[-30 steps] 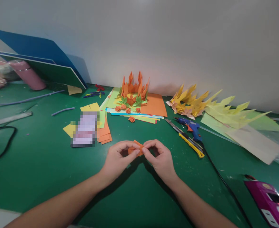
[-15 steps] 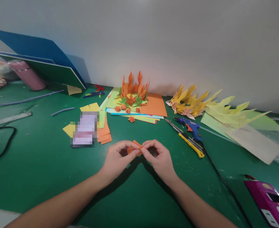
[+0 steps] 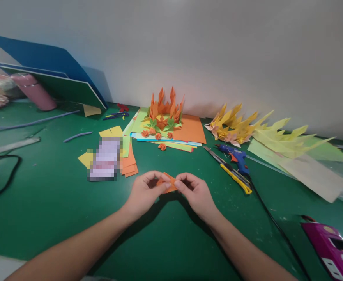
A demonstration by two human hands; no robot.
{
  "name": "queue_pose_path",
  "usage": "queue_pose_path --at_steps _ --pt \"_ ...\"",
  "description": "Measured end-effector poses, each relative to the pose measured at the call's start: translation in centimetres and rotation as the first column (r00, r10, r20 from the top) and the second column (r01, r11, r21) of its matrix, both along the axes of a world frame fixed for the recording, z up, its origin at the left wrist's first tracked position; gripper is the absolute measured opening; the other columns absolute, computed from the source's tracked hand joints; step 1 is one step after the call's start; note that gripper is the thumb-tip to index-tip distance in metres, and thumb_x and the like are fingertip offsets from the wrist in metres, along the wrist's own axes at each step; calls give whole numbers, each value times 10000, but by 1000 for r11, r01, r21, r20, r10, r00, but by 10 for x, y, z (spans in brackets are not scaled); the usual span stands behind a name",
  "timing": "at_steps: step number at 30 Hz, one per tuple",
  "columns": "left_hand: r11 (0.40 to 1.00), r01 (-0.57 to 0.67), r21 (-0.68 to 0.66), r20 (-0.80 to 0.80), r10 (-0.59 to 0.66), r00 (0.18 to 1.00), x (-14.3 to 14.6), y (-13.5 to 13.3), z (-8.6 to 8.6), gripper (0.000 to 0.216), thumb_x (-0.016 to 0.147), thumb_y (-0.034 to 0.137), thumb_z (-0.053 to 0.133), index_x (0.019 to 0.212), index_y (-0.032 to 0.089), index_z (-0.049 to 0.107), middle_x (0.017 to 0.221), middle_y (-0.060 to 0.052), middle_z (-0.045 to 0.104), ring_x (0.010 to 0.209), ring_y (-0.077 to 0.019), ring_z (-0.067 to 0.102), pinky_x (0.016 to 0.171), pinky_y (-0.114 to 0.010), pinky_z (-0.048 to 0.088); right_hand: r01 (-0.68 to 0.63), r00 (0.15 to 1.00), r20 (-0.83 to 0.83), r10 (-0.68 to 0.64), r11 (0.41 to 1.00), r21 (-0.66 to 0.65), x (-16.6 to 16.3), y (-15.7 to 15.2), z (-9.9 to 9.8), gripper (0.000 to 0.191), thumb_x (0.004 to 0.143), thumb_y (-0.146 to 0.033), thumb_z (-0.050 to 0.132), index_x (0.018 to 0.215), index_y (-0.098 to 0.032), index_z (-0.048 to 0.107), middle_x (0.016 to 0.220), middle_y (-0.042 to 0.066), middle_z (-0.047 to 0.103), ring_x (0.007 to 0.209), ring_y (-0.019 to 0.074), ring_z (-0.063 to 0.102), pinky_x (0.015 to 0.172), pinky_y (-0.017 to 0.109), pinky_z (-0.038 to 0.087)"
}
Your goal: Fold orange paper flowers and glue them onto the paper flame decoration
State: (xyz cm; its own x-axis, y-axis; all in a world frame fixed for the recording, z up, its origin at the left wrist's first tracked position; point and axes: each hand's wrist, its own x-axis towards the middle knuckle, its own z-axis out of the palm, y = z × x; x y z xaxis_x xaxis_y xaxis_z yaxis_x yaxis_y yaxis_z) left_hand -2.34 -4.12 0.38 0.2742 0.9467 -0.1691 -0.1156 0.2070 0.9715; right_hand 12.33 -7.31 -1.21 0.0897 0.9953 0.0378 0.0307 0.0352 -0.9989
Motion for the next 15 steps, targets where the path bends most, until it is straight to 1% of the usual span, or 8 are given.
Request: queue_pose_path --at_steps 3,5,9,11,15 --pt "998 7 -62 5 -6 1000 -1 2 -2 240 532 275 786 675 164 630 660 11 657 594 -105 578 588 -234 477 47 997 53 -49 999 22 -2 0 -1 191 714 -371 612 672 -187 577 595 -28 536 537 104 472 559 244 432" --pt "997 6 -83 -5 -6 1000 -2 3 -3 262 534 289 786 694 164 619 640 21 641 574 -99 565 564 -225 460 58 997 52 -59 998 16 -2 0 -3 190 711 -371 613 684 -186 582 606 -23 551 545 107 484 568 246 441" --pt "1000 -12 -15 -18 11 1000 -3 2 -3 245 550 274 777 685 160 607 664 18 639 589 -94 564 578 -220 455 -4 1000 -11 3 999 -34 -2 0 -5 216 691 -397 636 729 -187 600 620 -17 578 554 113 505 562 248 445" --pt "1000 -5 25 -19 6 1000 -2 1 -3 226 560 266 772 666 160 603 677 10 650 611 -101 578 605 -230 469 -29 999 -22 28 998 -48 -2 0 -5 217 673 -391 659 718 -186 605 626 -15 583 559 114 508 560 247 438" --pt "999 26 40 -32 -24 999 -1 1 -4 217 571 273 768 670 162 610 683 2 666 620 -113 593 624 -249 483 -2 1000 -3 2 999 -39 -1 0 -4 198 667 -369 666 659 -187 588 601 -24 566 536 105 483 538 239 412"
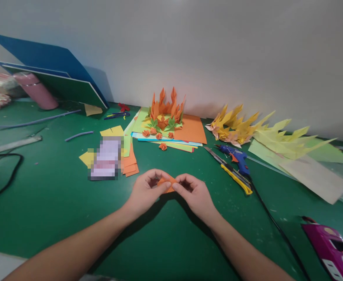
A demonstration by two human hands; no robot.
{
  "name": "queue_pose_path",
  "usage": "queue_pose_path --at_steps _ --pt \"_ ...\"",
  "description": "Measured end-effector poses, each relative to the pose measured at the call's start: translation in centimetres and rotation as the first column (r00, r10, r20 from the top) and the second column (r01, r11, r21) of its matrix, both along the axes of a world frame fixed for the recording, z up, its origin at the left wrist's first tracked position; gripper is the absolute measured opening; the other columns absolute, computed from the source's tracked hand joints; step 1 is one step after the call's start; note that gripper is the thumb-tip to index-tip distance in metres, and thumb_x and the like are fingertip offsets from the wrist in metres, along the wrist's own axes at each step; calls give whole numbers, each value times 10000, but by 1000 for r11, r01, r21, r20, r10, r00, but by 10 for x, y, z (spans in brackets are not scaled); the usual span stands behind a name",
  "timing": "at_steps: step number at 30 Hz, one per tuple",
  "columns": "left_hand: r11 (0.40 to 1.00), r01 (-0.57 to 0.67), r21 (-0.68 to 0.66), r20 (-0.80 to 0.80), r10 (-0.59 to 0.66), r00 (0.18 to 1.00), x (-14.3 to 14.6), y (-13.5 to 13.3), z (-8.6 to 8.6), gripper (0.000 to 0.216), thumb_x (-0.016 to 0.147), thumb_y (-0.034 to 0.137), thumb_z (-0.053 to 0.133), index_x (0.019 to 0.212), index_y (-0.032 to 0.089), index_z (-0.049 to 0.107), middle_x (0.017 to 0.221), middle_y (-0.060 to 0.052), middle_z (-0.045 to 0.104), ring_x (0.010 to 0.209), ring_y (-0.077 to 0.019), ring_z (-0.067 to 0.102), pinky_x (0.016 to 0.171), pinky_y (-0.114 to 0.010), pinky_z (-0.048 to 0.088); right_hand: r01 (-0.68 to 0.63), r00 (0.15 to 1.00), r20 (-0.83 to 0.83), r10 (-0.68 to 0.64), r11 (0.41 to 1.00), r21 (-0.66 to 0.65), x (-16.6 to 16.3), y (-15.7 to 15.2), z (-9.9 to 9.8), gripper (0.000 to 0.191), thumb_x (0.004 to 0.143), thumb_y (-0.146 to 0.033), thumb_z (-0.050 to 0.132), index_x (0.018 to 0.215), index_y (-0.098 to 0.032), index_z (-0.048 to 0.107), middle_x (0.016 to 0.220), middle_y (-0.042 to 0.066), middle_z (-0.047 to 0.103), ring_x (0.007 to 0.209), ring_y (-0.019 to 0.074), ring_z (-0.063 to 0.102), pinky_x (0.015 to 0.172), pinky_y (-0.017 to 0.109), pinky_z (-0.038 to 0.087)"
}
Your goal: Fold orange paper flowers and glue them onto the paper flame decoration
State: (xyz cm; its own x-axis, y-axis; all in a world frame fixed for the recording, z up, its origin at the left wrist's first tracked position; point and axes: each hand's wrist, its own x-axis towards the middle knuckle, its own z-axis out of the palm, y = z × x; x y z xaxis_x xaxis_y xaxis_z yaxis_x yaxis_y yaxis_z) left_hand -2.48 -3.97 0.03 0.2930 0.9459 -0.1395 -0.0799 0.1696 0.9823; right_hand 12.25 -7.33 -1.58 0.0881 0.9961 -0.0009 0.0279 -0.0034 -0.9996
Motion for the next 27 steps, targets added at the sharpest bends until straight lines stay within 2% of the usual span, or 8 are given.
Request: queue_pose_path --at_steps 4,8,11,13,17,19,23,27 --pt "997 25 -68 -1 -25 1000 -4 5 3 331 595 295 766 879 172 647 692 8 681 619 -112 597 616 -240 468 27 999 -23 -28 999 -22 3 1 0 214 667 -380 668 681 -190 570 572 -43 535 509 96 465 519 232 397" --pt "989 62 -134 34 -58 998 -9 9 6 533 616 318 762 1099 181 585 761 -13 716 661 -122 617 647 -244 464 -2 997 -82 -3 999 -51 5 2 -3 257 692 -376 652 834 -202 527 565 -69 511 521 101 491 552 237 410" --pt "990 61 -128 18 -59 998 -8 11 5 476 606 298 766 1030 179 584 765 -7 709 644 -114 608 614 -232 446 -19 997 -73 19 1000 -2 3 2 -8 273 707 -333 635 878 -229 450 602 -78 513 537 105 508 555 238 424" --pt "993 54 -108 9 -53 999 -8 11 2 398 613 286 760 948 182 574 738 8 697 613 -103 596 583 -221 433 21 1000 3 -21 994 104 2 1 -10 232 720 -278 618 853 -237 433 717 -42 553 630 124 552 583 250 449" --pt "998 62 -32 55 -60 997 -6 12 -4 299 600 245 772 789 170 554 786 -7 701 744 -114 638 709 -235 474 -24 957 279 -82 935 355 1 -1 -10 123 769 -158 545 865 -235 541 969 49 575 929 198 566 742 337 477" --pt "997 69 -27 74 -67 995 -5 12 -6 303 597 247 779 781 168 551 822 -21 707 792 -128 651 768 -263 484 -73 901 416 -120 905 420 1 -2 -8 161 787 -127 526 857 -246 609 988 57 555 957 214 545 808 387 455" --pt "987 77 -142 83 -66 994 -6 10 -3 370 614 298 780 868 175 541 868 -46 733 781 -145 670 783 -299 493 -76 808 549 -215 886 458 2 -5 -6 165 791 -155 578 818 -277 686 939 51 526 899 220 520 803 409 436" --pt "967 116 -225 116 -92 989 -5 8 0 424 641 397 757 941 154 583 882 -74 745 716 -148 673 741 -295 496 -45 819 528 -227 891 452 3 -4 -7 109 769 -203 644 812 -285 701 897 41 538 876 219 519 788 399 440"
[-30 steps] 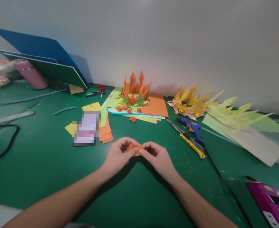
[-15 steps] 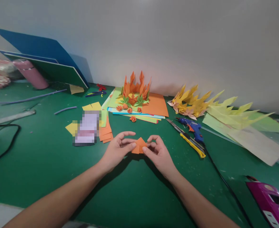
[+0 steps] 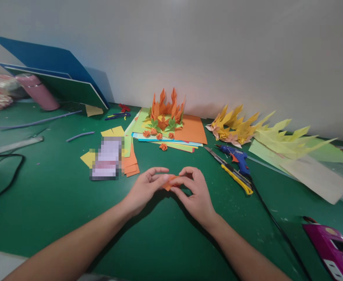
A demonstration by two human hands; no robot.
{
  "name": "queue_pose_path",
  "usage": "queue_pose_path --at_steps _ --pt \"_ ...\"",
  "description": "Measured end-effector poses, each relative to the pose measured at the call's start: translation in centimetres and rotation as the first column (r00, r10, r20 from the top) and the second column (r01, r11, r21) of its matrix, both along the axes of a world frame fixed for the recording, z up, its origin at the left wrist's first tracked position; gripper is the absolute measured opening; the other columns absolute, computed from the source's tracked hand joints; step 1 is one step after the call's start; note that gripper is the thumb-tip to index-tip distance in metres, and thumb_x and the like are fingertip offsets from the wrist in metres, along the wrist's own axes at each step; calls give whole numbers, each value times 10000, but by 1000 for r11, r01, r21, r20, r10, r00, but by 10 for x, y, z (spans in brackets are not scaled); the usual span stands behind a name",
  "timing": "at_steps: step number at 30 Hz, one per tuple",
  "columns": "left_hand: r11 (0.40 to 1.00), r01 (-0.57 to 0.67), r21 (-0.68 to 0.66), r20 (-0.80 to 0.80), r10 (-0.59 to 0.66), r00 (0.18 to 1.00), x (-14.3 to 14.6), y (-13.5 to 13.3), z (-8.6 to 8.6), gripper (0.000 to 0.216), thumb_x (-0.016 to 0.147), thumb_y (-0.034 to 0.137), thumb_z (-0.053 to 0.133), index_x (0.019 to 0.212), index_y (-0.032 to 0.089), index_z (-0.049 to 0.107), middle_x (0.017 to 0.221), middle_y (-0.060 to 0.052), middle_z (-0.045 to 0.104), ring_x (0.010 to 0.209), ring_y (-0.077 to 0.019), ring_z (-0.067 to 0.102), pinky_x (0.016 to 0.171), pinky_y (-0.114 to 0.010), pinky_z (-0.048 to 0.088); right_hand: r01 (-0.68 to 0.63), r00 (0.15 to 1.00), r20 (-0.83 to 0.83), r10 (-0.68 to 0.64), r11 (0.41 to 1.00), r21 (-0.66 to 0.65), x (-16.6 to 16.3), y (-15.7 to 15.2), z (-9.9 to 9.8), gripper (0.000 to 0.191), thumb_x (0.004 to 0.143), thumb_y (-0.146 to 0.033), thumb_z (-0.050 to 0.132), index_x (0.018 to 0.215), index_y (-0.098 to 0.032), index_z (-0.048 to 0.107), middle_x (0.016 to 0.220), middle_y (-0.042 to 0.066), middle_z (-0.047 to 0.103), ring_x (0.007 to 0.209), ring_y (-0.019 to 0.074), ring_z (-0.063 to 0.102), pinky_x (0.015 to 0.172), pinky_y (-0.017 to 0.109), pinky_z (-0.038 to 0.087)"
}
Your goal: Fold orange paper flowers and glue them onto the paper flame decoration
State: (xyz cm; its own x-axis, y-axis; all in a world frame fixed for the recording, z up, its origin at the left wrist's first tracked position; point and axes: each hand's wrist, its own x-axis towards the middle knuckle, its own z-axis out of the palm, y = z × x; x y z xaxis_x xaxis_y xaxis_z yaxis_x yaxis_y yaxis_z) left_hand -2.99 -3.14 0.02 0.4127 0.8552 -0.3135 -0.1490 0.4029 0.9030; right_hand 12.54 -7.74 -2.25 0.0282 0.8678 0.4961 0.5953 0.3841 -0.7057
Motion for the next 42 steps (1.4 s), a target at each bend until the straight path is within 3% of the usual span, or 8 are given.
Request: queue_pose_path --at_steps 3,7,18,27,42 --pt "999 34 -40 74 -31 997 0 -1 0 434 645 385 761 974 141 616 887 -74 748 735 -142 676 773 -288 493 -7 996 -85 5 1000 -22 1 2 0 70 772 -237 651 805 -277 699 876 35 530 857 207 531 785 388 455" --pt "994 75 -80 133 -64 989 0 -2 -1 472 589 234 807 1020 150 633 1019 -98 732 865 -165 682 860 -299 477 -24 986 -165 13 997 -67 3 4 0 57 758 -226 652 790 -259 686 896 40 522 889 204 543 798 377 471" --pt "996 83 14 55 -84 995 1 -5 -3 478 581 115 771 1037 168 638 1114 -120 701 957 -201 677 854 -307 500 -46 967 -255 -2 983 -180 3 6 -1 68 700 -213 618 755 -230 654 889 42 512 845 188 543 675 306 468" --pt "992 83 95 -15 -82 997 5 -7 -6 434 628 242 760 1025 141 615 1124 -136 693 1044 -240 650 936 -385 486 -42 960 -278 -18 977 -209 1 6 -1 44 724 -236 607 704 -211 636 867 43 516 788 176 532 672 309 461" --pt "980 20 198 -101 0 995 8 -11 -8 361 683 292 694 998 122 645 1129 -142 690 1032 -237 654 932 -354 498 18 961 -271 -56 990 -141 -8 5 -1 80 746 -212 588 673 -194 562 881 42 506 769 162 532 618 283 461"
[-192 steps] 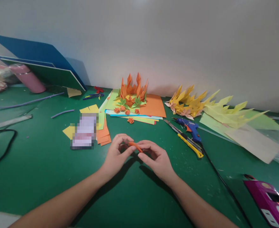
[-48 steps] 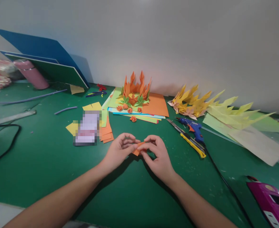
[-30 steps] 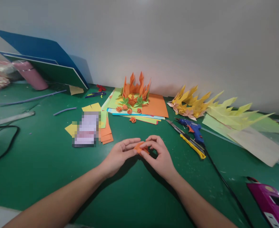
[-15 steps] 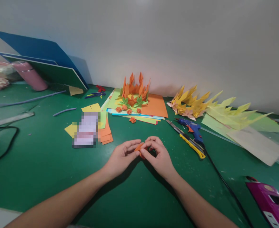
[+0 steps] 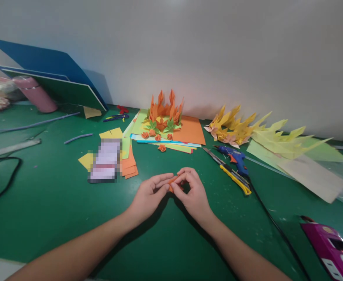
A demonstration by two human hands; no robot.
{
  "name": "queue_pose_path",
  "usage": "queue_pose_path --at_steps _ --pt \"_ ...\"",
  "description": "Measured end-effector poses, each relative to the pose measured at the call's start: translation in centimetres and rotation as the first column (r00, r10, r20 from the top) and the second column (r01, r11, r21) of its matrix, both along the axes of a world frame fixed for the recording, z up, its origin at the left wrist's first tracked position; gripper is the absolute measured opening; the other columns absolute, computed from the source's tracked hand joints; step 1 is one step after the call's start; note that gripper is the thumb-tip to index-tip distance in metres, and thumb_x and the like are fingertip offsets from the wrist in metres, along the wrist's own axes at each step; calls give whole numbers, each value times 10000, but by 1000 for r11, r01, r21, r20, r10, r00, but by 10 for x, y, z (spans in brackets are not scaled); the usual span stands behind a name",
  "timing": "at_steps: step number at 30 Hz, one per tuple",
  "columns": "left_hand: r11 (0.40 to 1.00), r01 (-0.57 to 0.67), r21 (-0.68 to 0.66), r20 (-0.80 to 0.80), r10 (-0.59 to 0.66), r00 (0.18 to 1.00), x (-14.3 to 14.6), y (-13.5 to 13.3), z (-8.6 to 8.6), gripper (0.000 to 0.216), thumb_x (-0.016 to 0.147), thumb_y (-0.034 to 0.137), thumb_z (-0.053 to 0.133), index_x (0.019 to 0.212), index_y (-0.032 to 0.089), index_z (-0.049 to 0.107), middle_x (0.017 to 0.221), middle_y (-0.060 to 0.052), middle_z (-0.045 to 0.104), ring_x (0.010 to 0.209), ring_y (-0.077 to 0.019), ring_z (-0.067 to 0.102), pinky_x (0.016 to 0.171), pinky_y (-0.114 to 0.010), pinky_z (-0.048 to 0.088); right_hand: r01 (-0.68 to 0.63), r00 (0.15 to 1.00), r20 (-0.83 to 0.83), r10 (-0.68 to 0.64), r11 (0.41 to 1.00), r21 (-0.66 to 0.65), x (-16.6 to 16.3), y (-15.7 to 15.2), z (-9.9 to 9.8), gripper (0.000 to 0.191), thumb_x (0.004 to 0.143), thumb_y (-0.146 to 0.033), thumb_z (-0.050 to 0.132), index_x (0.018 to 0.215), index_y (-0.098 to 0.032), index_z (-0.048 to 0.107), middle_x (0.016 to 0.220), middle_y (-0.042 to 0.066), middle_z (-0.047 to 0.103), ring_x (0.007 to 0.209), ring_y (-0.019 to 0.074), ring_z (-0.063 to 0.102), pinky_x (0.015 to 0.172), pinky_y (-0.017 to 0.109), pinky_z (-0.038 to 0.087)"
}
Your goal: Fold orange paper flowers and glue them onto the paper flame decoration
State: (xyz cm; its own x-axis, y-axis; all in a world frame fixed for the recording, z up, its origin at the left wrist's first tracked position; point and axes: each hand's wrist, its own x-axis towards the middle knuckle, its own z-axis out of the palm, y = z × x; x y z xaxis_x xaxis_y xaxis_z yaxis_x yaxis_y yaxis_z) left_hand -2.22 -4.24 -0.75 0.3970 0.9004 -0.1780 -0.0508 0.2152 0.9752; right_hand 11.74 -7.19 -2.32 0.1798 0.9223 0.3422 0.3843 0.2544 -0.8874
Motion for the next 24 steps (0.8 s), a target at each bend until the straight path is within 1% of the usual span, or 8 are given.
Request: queue_pose_path --at_steps 3,5,6,9,12,16,19,24 --pt "1000 -9 -30 2 9 1000 0 0 1 352 674 288 694 981 123 642 1086 -137 710 1008 -238 664 904 -351 512 4 1000 -23 -4 1000 4 -2 0 1 72 747 -212 581 686 -201 543 899 42 510 793 164 533 644 293 460" --pt "999 -11 -39 9 12 1000 0 0 2 331 677 288 687 962 126 640 1040 -130 728 980 -234 676 887 -351 518 11 994 -107 -13 1000 -17 -2 0 0 81 729 -218 594 747 -212 515 912 38 520 816 167 539 673 305 462" --pt "999 -12 -38 10 13 1000 0 -1 3 318 679 288 683 950 128 640 1019 -127 734 965 -233 681 879 -351 520 0 985 -173 -8 999 -46 -2 0 -1 132 719 -228 606 790 -220 495 901 29 527 807 165 545 676 307 464" --pt "1000 -20 -23 3 20 1000 0 -3 4 294 681 285 678 930 135 638 986 -120 743 934 -231 690 858 -353 525 -108 925 -378 41 982 -158 -1 1 -3 303 691 -274 646 903 -241 431 802 -19 539 698 141 554 637 292 471" --pt "999 -28 19 7 28 1000 1 -4 5 279 683 281 670 926 146 637 989 -113 743 936 -228 689 859 -349 522 -179 874 -483 58 962 -208 1 2 -3 393 667 -299 691 950 -246 424 763 -41 549 663 123 560 646 276 476" --pt "995 -72 61 -22 74 997 0 -1 6 260 683 280 662 910 153 646 996 -104 740 943 -220 683 860 -336 512 -238 829 -553 84 948 -213 3 4 -1 466 633 -323 745 999 -249 466 850 -17 582 760 134 597 721 284 494" --pt "993 -118 17 -56 119 991 -2 3 6 294 672 283 670 932 149 644 974 -102 742 895 -213 684 819 -332 513 -288 812 -573 109 929 -231 3 5 0 440 648 -351 738 1003 -241 503 896 7 605 819 147 607 754 291 499" --pt "988 -136 -69 -21 135 991 -3 4 5 343 633 282 703 944 149 642 959 -97 742 850 -199 678 787 -318 506 -255 833 -548 75 931 -260 3 9 -2 367 653 -342 726 944 -226 534 820 -12 591 737 127 593 702 263 493"
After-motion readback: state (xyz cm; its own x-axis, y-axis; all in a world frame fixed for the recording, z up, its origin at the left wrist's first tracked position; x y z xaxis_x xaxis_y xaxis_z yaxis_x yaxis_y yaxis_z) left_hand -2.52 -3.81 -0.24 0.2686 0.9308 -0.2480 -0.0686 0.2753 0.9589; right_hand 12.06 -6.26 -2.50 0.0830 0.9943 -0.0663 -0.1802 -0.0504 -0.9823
